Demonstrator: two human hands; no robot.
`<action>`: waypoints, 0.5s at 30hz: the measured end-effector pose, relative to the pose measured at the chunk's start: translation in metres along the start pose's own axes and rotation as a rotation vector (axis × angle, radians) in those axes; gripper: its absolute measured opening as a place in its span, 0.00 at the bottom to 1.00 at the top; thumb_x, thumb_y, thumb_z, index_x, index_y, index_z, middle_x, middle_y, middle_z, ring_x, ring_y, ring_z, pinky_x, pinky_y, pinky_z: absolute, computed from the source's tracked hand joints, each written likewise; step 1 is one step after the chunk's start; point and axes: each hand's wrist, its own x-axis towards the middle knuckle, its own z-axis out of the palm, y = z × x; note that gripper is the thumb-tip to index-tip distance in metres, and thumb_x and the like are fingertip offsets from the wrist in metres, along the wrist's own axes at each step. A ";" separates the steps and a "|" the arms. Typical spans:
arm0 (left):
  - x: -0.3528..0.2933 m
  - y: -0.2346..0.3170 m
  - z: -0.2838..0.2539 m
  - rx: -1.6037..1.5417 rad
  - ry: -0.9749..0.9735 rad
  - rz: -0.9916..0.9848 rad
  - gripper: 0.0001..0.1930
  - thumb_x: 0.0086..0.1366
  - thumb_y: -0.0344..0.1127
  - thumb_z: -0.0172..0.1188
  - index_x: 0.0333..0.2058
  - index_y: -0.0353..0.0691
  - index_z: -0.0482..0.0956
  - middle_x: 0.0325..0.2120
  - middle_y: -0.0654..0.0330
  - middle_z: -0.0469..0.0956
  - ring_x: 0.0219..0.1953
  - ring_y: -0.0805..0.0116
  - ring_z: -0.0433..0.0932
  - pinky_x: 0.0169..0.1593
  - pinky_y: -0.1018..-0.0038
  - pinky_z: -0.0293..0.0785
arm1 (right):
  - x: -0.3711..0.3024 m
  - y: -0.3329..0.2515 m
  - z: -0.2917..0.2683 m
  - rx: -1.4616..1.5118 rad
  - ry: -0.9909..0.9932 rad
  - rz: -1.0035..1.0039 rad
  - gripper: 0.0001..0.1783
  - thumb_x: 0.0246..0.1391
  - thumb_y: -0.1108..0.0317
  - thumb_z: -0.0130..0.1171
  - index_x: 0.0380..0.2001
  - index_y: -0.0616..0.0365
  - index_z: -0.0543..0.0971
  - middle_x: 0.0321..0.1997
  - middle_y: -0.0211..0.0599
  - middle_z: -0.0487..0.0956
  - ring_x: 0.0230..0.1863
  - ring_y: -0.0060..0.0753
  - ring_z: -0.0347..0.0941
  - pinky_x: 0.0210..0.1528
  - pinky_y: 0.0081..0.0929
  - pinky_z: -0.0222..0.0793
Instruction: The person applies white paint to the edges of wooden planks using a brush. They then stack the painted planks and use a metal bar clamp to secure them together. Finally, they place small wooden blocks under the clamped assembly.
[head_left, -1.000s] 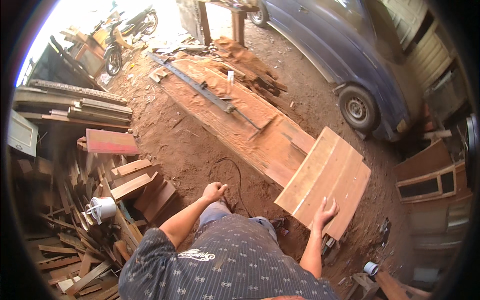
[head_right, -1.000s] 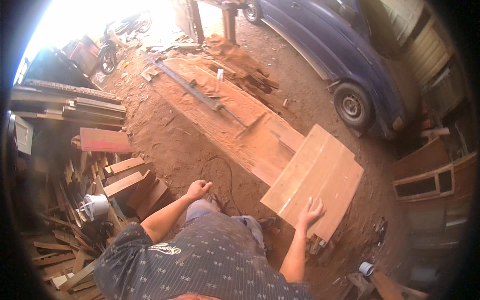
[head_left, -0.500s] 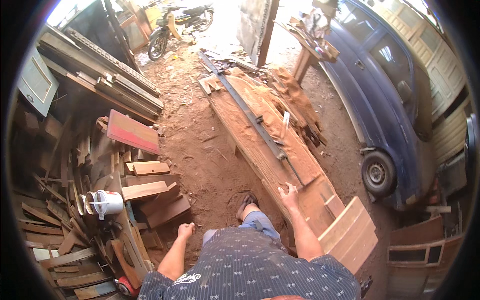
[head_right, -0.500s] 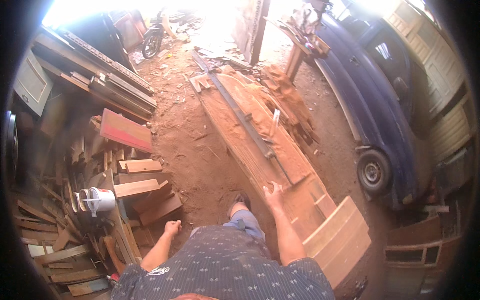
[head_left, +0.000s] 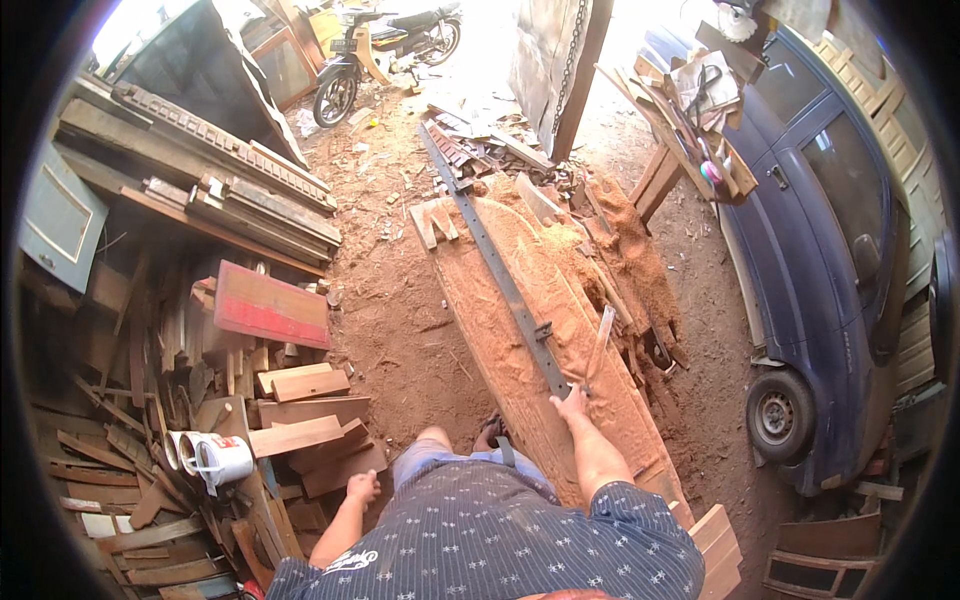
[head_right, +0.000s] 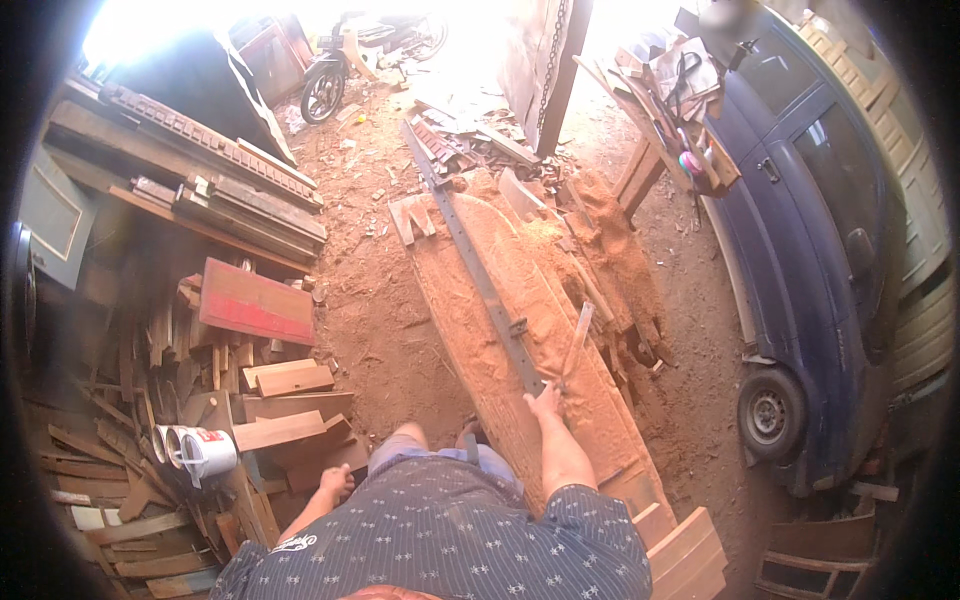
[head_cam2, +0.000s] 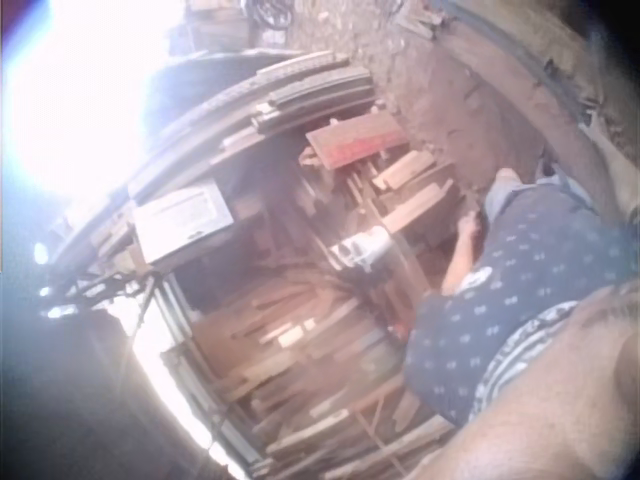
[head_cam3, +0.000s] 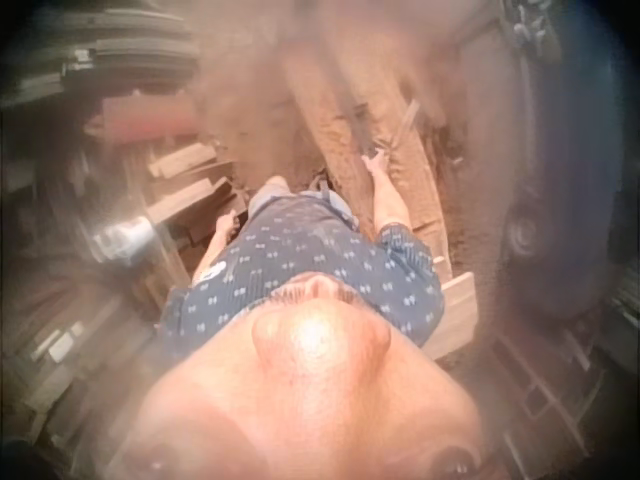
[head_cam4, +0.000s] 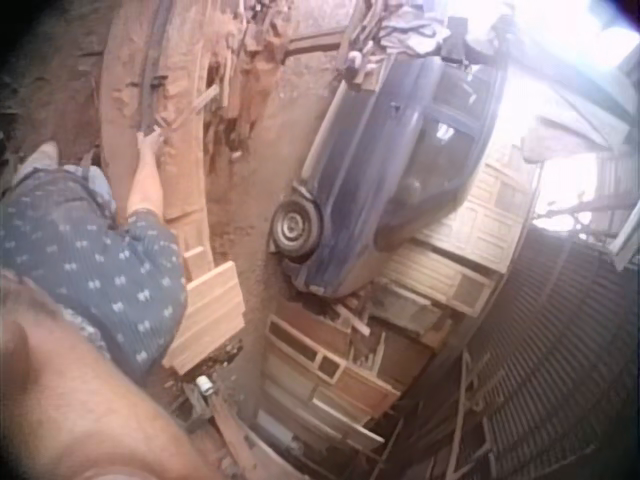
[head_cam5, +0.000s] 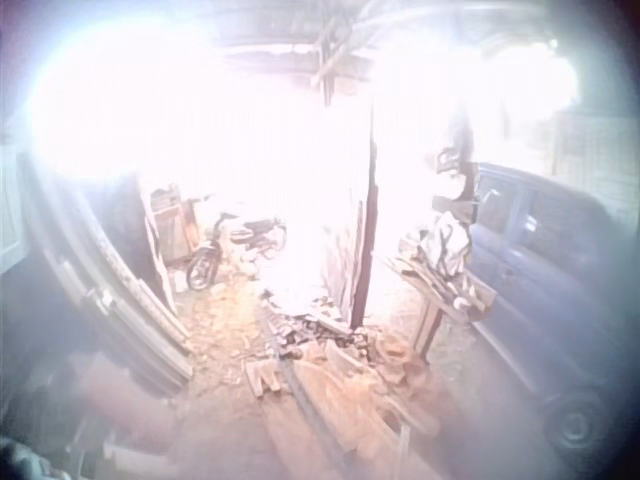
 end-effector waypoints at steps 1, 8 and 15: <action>0.014 0.030 0.000 0.033 0.042 0.028 0.21 0.70 0.51 0.59 0.27 0.38 0.80 0.22 0.59 0.80 0.19 0.69 0.75 0.21 0.70 0.69 | 0.004 -0.002 0.002 -0.049 -0.026 -0.038 0.48 0.43 0.53 0.76 0.64 0.50 0.62 0.66 0.55 0.68 0.67 0.59 0.63 0.67 0.50 0.62; 0.094 0.273 0.065 0.102 -0.049 0.526 0.21 0.68 0.52 0.61 0.31 0.36 0.83 0.23 0.60 0.81 0.23 0.73 0.77 0.29 0.72 0.73 | -0.002 -0.004 -0.006 -0.152 -0.069 -0.120 0.47 0.44 0.56 0.73 0.63 0.61 0.61 0.63 0.60 0.69 0.64 0.62 0.67 0.65 0.48 0.65; 0.116 0.437 0.247 0.286 -0.516 0.548 0.28 0.71 0.57 0.51 0.45 0.34 0.83 0.39 0.54 0.85 0.42 0.63 0.82 0.48 0.65 0.76 | -0.067 -0.069 -0.055 0.014 -0.089 -0.128 0.36 0.43 0.61 0.64 0.55 0.66 0.69 0.50 0.63 0.77 0.55 0.64 0.73 0.58 0.51 0.70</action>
